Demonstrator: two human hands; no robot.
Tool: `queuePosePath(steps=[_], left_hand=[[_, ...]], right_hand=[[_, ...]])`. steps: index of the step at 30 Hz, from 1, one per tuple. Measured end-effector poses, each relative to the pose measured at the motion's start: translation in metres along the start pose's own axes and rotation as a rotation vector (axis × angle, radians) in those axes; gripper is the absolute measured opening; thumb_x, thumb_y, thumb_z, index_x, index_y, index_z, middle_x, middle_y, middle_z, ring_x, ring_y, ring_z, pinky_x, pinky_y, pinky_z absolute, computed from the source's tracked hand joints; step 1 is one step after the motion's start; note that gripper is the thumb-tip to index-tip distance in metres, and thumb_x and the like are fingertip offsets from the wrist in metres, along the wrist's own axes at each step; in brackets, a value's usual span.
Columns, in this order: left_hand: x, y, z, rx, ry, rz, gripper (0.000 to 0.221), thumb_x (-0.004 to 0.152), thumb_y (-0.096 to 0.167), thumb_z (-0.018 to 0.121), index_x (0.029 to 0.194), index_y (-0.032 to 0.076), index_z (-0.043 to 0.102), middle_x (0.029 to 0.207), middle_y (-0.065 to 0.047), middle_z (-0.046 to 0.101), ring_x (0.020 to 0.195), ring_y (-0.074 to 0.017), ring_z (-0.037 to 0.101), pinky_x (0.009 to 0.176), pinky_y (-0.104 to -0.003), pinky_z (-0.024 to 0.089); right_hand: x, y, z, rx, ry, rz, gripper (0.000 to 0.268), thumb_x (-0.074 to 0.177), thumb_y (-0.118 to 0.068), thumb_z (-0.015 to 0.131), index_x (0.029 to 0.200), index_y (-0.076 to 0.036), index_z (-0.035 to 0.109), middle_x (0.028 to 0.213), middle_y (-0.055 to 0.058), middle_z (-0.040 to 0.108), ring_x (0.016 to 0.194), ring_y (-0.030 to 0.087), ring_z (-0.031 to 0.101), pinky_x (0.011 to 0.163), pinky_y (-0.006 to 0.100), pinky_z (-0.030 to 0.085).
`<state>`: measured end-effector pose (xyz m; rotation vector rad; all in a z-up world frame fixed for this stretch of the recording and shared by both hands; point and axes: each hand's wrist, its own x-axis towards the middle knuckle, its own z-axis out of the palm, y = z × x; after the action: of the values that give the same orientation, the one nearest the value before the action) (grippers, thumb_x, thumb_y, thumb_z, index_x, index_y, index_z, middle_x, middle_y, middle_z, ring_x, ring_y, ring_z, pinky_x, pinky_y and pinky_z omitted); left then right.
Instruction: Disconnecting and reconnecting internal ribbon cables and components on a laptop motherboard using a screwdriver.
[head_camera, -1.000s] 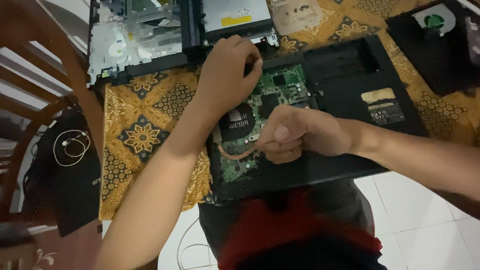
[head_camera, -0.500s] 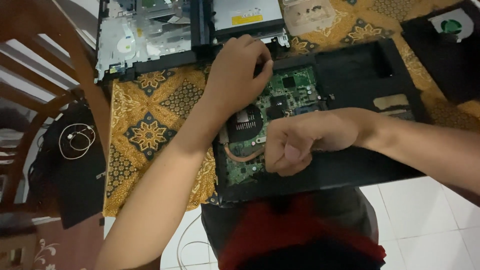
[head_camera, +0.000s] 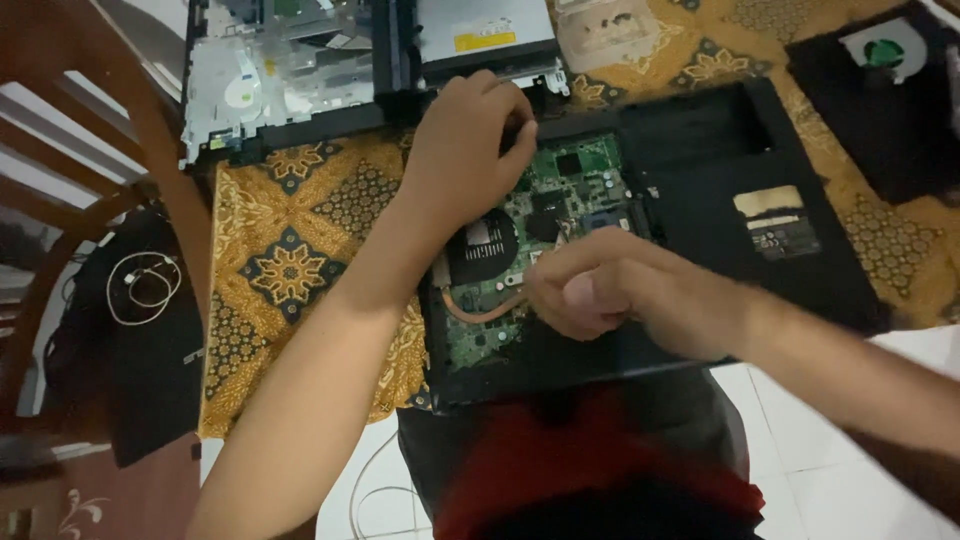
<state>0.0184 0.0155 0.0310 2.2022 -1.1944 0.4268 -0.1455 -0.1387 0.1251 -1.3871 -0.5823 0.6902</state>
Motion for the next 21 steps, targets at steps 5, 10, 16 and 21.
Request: queuePosePath(steps=[5, 10, 16, 21], left_hand=[[0.002, 0.005, -0.006, -0.016, -0.018, -0.031, 0.01, 0.1, 0.015, 0.064, 0.096, 0.006, 0.067, 0.091, -0.012, 0.061, 0.082, -0.0306, 0.055, 0.069, -0.043, 0.047], [0.003, 0.006, -0.009, -0.034, -0.046, -0.052, 0.011, 0.101, 0.015, 0.063, 0.094, 0.007, 0.067, 0.089, -0.011, 0.062, 0.079, -0.0295, 0.055, 0.071, -0.043, 0.047], [0.002, 0.004, -0.006, -0.057, -0.062, -0.045, 0.011, 0.1, 0.014, 0.063, 0.095, 0.006, 0.069, 0.087, -0.01, 0.063, 0.08, -0.0289, 0.058, 0.076, -0.044, 0.048], [0.001, 0.004, -0.005, -0.045, -0.092, -0.095, 0.012, 0.102, 0.017, 0.062, 0.099, 0.007, 0.069, 0.094, -0.01, 0.063, 0.086, -0.0299, 0.057, 0.074, -0.043, 0.049]], right_hand=[[-0.005, 0.021, 0.036, -0.272, 0.661, -0.434, 0.027, 0.112, -0.02, 0.037, 0.1, -0.007, 0.056, 0.083, 0.004, 0.057, 0.069, 0.013, 0.054, 0.07, 0.027, 0.049], [0.002, 0.011, 0.068, -0.29, 1.072, -0.325, 0.034, 0.112, -0.027, 0.039, 0.088, -0.008, 0.054, 0.073, 0.002, 0.05, 0.065, 0.013, 0.048, 0.066, 0.028, 0.045], [0.019, 0.025, 0.077, -0.03, 1.264, -0.441, 0.04, 0.108, -0.025, 0.039, 0.07, -0.017, 0.028, 0.064, -0.002, 0.022, 0.058, 0.011, 0.017, 0.056, 0.032, 0.021], [0.027, 0.033, 0.078, -0.12, 1.316, -0.526, 0.04, 0.106, -0.016, 0.036, 0.068, -0.017, 0.022, 0.062, -0.003, 0.016, 0.054, 0.009, 0.013, 0.054, 0.03, 0.016]])
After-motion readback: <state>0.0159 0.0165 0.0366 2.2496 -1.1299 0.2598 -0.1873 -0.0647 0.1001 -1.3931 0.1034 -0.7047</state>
